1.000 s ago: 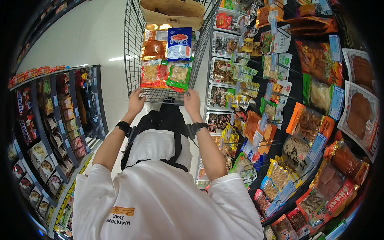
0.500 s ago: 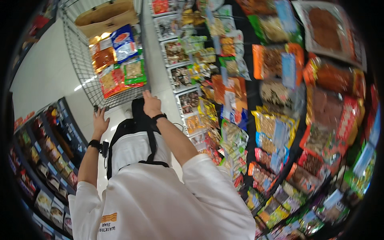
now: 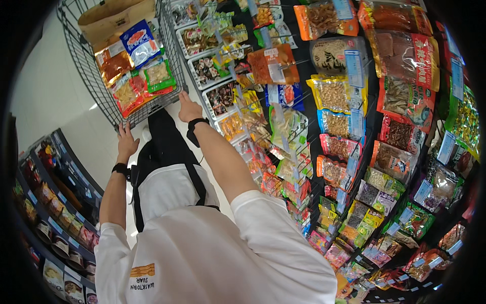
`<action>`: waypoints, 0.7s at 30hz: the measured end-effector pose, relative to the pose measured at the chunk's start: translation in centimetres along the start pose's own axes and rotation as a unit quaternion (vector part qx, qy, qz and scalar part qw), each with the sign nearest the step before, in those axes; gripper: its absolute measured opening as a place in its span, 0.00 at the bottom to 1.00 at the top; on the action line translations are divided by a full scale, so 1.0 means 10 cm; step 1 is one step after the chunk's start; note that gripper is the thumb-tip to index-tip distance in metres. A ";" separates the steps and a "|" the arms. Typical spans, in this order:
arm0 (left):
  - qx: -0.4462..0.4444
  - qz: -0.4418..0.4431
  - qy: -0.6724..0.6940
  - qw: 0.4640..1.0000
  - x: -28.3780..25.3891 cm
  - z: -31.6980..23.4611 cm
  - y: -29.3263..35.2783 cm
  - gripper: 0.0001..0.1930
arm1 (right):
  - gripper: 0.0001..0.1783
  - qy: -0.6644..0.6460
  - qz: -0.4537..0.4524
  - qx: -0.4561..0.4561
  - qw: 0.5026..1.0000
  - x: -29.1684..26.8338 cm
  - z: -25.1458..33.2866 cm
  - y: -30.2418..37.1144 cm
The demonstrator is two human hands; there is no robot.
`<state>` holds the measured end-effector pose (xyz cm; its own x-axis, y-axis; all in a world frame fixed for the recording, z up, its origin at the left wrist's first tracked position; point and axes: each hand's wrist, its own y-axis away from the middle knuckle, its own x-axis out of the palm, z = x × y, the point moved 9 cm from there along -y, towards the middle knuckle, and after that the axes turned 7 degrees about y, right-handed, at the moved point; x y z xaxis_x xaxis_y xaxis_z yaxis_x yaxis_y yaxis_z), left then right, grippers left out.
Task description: The person selects several snack packages from a supermarket shelf and places them into a shopping cart.
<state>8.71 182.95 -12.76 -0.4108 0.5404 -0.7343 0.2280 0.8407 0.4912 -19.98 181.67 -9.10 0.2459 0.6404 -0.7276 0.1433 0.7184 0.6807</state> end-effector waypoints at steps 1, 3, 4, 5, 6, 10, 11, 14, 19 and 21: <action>-0.005 -0.007 0.005 1.000 0.01 -0.05 0.08 0.45 | 0.43 -0.024 0.014 0.000 1.000 0.08 -0.03 0.07; -0.019 -0.008 0.022 1.000 0.07 -0.09 0.22 0.44 | 0.44 -0.041 0.043 0.014 0.998 0.21 -0.06 0.24; -0.021 -0.005 0.028 0.999 0.11 -0.07 0.28 0.44 | 0.45 -0.025 0.037 0.006 0.999 0.25 -0.05 0.30; -0.021 -0.005 0.023 1.000 0.14 -0.05 0.35 0.45 | 0.45 -0.021 0.040 0.009 0.999 0.31 -0.07 0.37; -0.021 -0.005 0.017 1.000 0.19 -0.06 0.42 0.45 | 0.45 -0.017 0.035 0.005 0.999 0.36 -0.09 0.45; -0.014 0.002 0.012 1.000 0.28 -0.09 0.63 0.45 | 0.46 -0.009 0.020 -0.002 1.000 0.53 -0.13 0.64; -0.011 0.005 0.011 1.000 0.32 -0.11 0.68 0.45 | 0.46 -0.003 0.005 -0.008 1.000 0.53 -0.14 0.69; -0.013 -0.004 0.005 1.000 0.39 -0.14 0.82 0.45 | 0.45 -0.016 0.046 0.015 0.999 0.68 -0.24 0.82; 0.003 0.009 0.003 1.000 0.56 -0.25 0.94 0.45 | 0.38 -0.108 -0.030 -0.057 0.992 0.83 -0.47 1.02; 0.018 0.009 0.007 1.000 0.62 -0.27 0.94 0.45 | 0.32 -0.220 -0.108 -0.084 0.966 0.84 -0.71 1.23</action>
<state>5.95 194.16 -11.44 -0.4188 0.5556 -0.7182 0.2676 0.8313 0.4871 -22.98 197.85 -7.40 0.6173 0.3193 -0.7191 0.0884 0.8800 0.4667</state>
